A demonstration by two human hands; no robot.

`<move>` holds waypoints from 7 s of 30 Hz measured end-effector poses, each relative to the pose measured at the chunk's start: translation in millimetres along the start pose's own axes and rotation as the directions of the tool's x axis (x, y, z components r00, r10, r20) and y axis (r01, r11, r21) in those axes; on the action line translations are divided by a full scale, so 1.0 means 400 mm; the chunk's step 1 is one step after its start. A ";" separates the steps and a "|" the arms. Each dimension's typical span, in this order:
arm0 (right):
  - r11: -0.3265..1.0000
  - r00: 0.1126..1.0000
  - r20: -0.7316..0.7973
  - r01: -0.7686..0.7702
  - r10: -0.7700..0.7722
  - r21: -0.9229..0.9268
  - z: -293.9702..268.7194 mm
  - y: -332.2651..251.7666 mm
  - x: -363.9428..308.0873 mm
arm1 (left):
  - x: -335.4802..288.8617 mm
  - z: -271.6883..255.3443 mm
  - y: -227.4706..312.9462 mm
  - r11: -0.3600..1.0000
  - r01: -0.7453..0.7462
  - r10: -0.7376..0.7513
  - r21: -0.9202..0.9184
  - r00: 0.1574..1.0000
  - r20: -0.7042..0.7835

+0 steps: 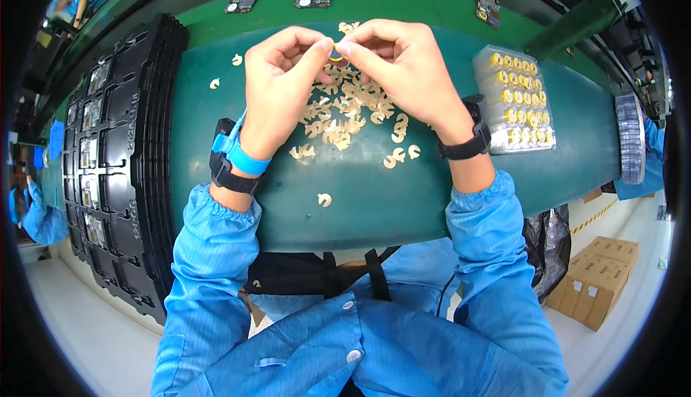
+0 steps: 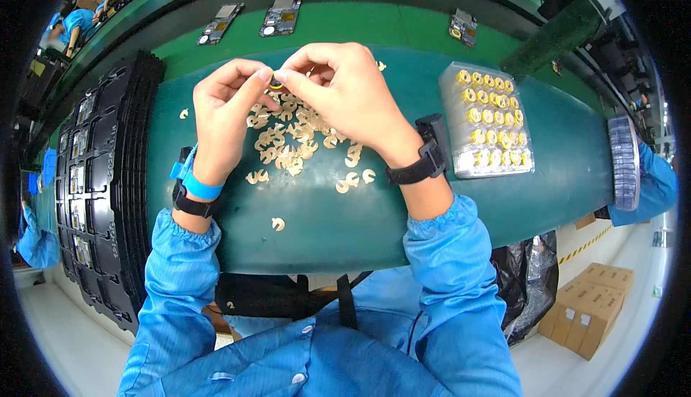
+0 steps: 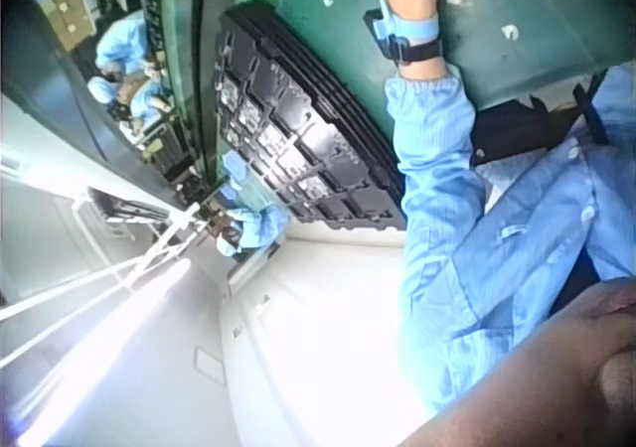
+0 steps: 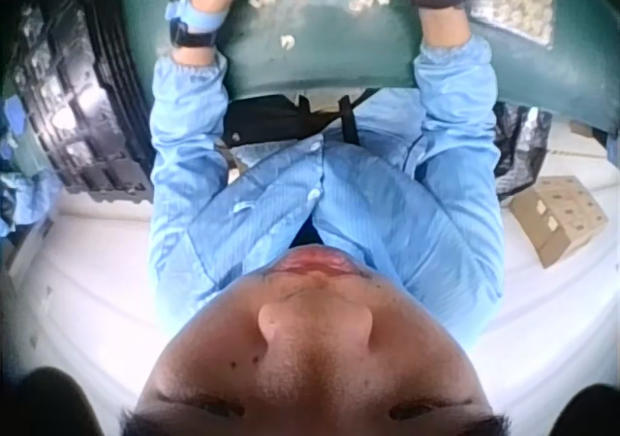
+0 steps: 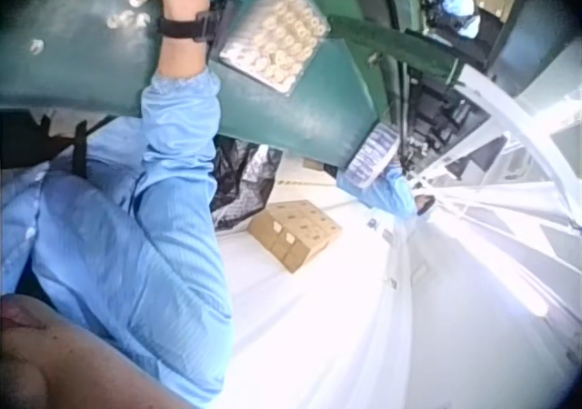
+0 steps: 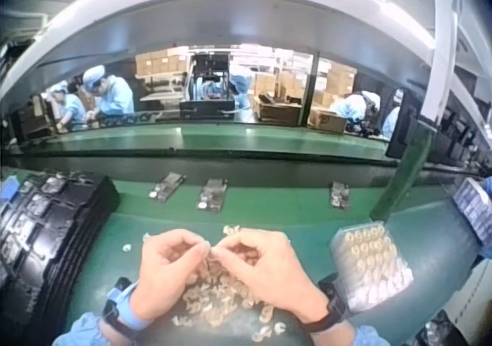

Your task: Manually assemble small electronic components onto circuit boards on an assembly line.

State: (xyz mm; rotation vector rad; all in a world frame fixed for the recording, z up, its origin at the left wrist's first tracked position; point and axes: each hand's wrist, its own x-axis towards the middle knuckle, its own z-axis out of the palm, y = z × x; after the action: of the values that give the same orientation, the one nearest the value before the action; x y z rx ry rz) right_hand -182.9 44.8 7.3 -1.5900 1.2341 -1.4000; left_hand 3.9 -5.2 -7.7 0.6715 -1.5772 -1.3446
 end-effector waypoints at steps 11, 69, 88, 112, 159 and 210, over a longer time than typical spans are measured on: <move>0.992 0.992 0.006 -0.126 0.125 0.017 0.000 -0.007 0.001 | 0.016 -0.012 -0.012 0.999 0.018 -0.023 -0.035 0.990 -0.140; 0.976 0.983 -0.136 0.092 -0.120 -0.198 0.053 -0.008 0.036 | 0.026 -0.013 -0.024 0.936 0.103 -0.104 -0.335 0.994 0.015; 0.891 0.967 -0.114 0.160 -0.228 -0.424 0.051 -0.018 0.033 | 0.024 -0.012 -0.028 0.959 0.060 -0.055 -0.276 0.998 0.027; 0.937 0.983 -0.132 0.075 -0.127 -0.340 0.033 -0.017 0.032 | 0.020 -0.008 -0.020 0.991 -0.020 0.026 -0.131 0.999 0.045; 0.759 0.893 -0.006 0.379 -0.450 -0.529 0.047 -0.033 0.040 | 0.038 -0.017 -0.013 0.939 0.065 -0.060 -0.338 0.998 0.025; 0.180 0.988 -0.152 -0.143 -0.033 -0.973 -0.484 -0.092 -0.246 | 0.000 0.008 -0.021 0.998 0.051 -0.052 -0.026 0.998 -0.030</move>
State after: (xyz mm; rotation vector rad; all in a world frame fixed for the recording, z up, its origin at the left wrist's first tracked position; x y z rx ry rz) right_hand -361.3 167.8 45.8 -2.1814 2.6058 -0.4784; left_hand -0.3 -5.6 -15.6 0.7188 -1.5256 -1.3834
